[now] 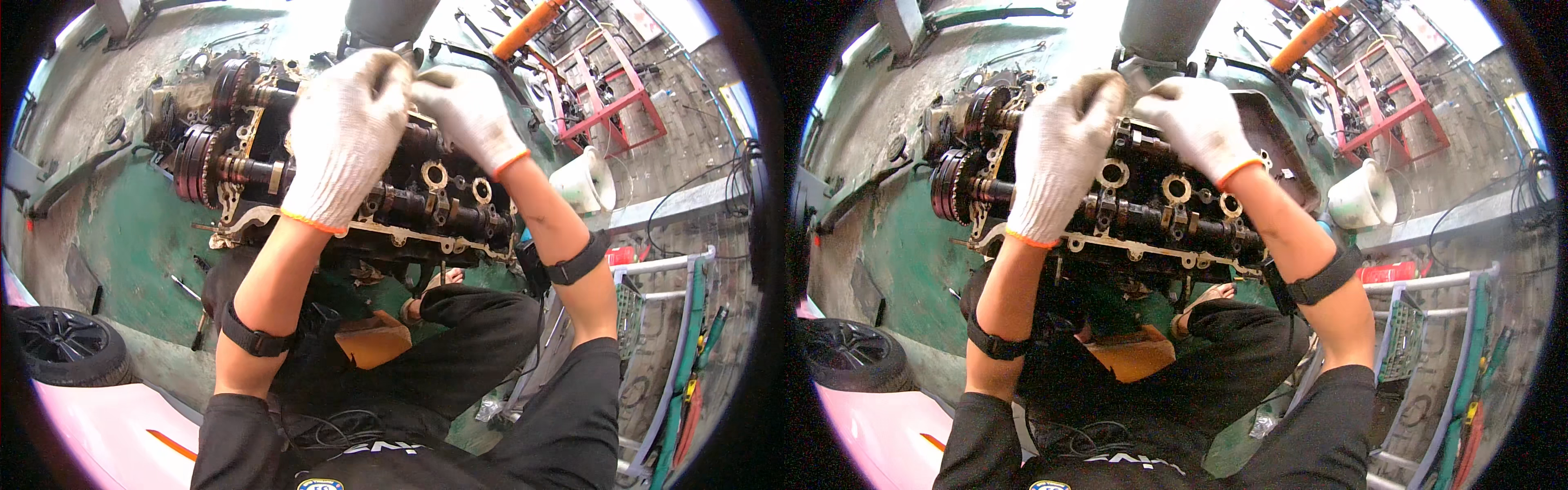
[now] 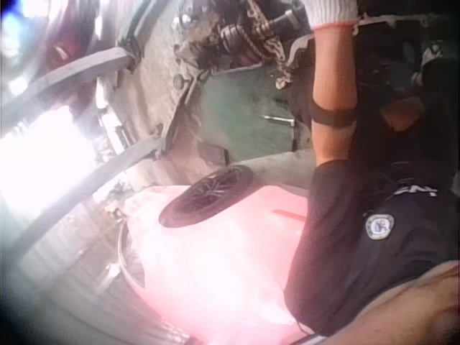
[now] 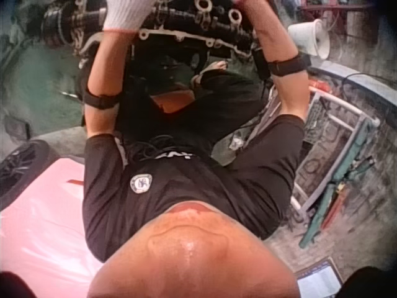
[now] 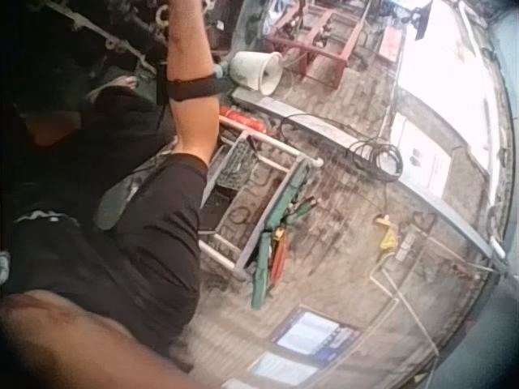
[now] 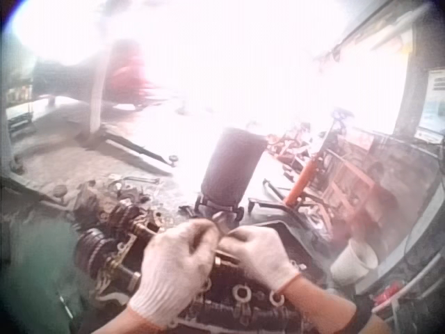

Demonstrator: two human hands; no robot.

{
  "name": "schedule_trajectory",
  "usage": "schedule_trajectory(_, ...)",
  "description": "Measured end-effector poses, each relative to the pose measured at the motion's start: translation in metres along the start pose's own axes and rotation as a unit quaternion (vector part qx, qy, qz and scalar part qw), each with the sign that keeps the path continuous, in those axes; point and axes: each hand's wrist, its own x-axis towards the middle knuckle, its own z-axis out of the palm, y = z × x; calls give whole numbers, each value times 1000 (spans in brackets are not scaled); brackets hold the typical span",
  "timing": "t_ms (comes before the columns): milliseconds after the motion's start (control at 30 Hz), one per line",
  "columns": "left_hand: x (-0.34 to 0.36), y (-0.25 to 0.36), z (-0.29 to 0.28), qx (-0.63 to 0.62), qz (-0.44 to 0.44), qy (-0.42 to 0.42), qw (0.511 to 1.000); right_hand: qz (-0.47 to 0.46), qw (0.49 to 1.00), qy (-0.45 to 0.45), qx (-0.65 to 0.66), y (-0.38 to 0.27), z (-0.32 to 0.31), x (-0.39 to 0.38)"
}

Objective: The person uses a wrench to loosen and remove bolts from an engine cylinder head resting on the floor. They repeatedly reposition the wrench and their hands to access different bolt locations, removing several bolts and placing them aside.

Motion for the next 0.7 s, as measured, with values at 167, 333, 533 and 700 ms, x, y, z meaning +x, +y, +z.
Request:
schedule_trajectory(167,7,0,-14,-106,-15,98,989,-194,961,65,-185,-28,10,-51)
schedule_trajectory(333,6,-3,-19,-101,-24,73,992,-177,971,78,-144,-16,-10,-114)
schedule_trajectory(533,5,-1,-11,-96,-11,55,994,237,872,85,420,30,-29,-127)
schedule_trajectory(700,4,-3,-7,-95,-19,43,994,343,758,102,545,75,-19,-91)
